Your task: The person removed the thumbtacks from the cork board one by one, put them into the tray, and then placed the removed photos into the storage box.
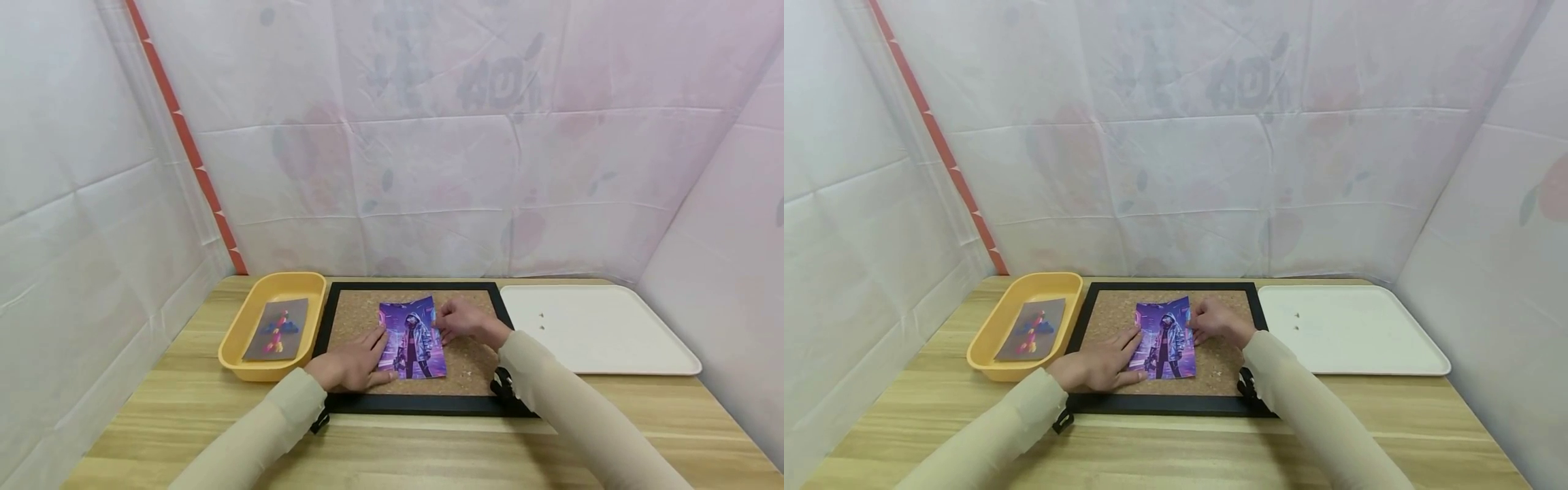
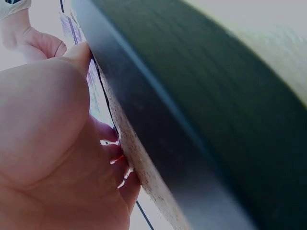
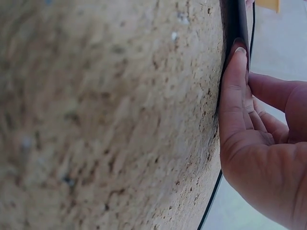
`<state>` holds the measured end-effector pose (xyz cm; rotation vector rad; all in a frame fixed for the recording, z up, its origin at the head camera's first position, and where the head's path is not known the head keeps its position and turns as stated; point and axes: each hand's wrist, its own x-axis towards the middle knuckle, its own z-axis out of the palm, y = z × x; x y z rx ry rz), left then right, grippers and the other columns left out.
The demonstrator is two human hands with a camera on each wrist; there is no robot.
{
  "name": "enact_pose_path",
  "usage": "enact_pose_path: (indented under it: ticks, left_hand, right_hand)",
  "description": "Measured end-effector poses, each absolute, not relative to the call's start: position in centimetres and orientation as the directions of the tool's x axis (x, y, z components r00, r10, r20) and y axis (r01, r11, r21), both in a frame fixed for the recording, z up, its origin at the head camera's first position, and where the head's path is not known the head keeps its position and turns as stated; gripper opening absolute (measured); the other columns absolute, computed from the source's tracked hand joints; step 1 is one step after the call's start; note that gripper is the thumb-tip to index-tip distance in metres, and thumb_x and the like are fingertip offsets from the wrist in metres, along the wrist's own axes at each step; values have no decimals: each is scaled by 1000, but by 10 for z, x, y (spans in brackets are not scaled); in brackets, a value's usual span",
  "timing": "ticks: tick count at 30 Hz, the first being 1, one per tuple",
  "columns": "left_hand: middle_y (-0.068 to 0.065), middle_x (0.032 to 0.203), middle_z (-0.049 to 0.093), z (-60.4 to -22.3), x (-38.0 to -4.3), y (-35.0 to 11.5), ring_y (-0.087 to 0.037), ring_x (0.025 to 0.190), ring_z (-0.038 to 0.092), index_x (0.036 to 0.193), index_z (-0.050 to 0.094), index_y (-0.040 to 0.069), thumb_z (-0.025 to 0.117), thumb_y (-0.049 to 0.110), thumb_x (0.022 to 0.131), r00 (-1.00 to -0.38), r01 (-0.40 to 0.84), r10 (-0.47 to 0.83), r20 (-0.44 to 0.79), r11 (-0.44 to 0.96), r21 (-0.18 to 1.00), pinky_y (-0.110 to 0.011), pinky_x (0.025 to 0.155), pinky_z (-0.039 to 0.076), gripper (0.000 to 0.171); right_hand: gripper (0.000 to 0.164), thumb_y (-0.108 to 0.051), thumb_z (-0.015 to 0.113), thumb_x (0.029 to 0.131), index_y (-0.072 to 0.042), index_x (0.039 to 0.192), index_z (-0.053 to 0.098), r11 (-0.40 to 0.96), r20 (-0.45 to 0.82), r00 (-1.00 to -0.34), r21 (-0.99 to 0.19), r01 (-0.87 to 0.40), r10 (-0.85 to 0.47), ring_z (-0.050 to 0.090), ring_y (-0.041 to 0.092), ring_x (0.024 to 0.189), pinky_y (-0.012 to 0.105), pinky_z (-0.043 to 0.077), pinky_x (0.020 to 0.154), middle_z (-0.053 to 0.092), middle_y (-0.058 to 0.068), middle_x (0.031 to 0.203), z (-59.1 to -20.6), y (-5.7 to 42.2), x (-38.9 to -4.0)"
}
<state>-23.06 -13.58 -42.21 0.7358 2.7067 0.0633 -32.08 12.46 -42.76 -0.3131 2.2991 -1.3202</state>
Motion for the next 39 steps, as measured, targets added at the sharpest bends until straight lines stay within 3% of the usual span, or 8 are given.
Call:
enact_pose_path:
  ticks: [15,25,39]
  left_hand:
    - [-9,172,9,-424,-231,-136,-27,158,13,164,18,7,45,62,103,-812,482,499,-304,866,132,-43,125,22,87]
    - [-10,172,9,-423,-230,-137,-27,158,14,164,19,7,48,62,102,-816,470,496,-296,868,157,-43,125,22,88]
    - [-14,168,24,-416,-225,-146,-36,155,23,158,38,8,55,54,102,-820,544,557,-133,830,125,-56,123,24,75]
  right_hand:
    - [30,0,56,101,-3,71,56,532,-302,-865,-845,49,-401,62,15,65,27,59,62,64,7,75,-427,122,-320]
    - [24,-3,58,101,0,78,62,555,-317,-875,-829,68,-366,64,16,68,28,60,65,67,9,81,-427,121,-319]
    - [31,-1,55,102,-3,71,55,538,-307,-869,-841,57,-388,62,15,66,27,59,64,64,7,77,-424,121,-316]
